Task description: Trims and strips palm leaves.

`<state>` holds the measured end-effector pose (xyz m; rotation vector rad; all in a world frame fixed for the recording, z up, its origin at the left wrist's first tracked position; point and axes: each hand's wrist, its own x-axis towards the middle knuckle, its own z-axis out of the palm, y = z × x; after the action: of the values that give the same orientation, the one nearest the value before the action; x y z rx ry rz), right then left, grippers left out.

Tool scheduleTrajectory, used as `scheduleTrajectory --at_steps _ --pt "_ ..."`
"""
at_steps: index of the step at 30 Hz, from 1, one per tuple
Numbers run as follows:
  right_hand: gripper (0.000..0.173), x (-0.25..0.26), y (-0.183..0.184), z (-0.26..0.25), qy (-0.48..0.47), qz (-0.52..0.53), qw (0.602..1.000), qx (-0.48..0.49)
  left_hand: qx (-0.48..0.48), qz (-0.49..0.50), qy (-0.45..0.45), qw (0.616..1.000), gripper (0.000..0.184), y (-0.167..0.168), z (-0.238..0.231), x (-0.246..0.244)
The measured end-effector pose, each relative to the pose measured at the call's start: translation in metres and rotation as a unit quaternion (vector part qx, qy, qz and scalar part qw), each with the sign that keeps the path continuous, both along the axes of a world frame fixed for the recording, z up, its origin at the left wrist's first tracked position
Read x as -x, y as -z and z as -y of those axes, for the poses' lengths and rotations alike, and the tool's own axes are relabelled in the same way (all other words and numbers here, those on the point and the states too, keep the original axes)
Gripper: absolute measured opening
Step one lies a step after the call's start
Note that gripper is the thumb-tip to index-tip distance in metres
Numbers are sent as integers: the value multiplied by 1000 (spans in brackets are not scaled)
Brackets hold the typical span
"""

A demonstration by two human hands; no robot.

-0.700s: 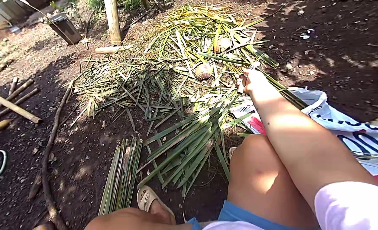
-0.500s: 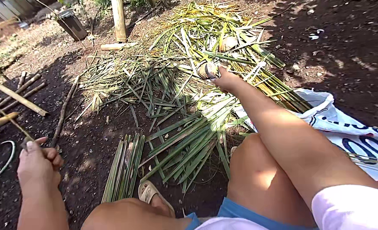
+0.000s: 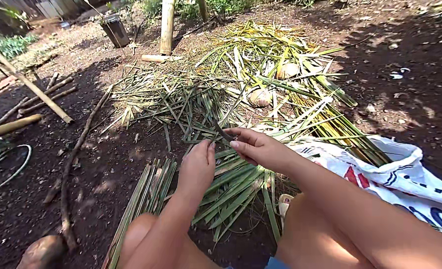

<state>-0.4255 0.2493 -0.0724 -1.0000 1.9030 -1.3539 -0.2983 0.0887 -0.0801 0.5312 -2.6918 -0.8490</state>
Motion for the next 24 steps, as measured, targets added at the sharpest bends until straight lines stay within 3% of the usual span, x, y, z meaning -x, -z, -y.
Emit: scheduleTrajectory --at_steps 5,9,12,17,24 --pt "42 -6 4 8 4 -8 999 -34 208 -175 -18 962 23 28 -5 5" --pt "38 -7 6 13 22 2 999 -26 255 -225 -24 940 32 38 -6 5" --pt "37 -6 7 14 23 2 1000 -22 213 -216 -10 953 49 36 -8 -1" --pt "38 -9 5 13 18 7 999 -36 83 -214 -24 973 31 35 -5 -2" --pt "39 -11 5 14 7 -15 999 -47 52 -213 -31 975 26 34 -9 -2"
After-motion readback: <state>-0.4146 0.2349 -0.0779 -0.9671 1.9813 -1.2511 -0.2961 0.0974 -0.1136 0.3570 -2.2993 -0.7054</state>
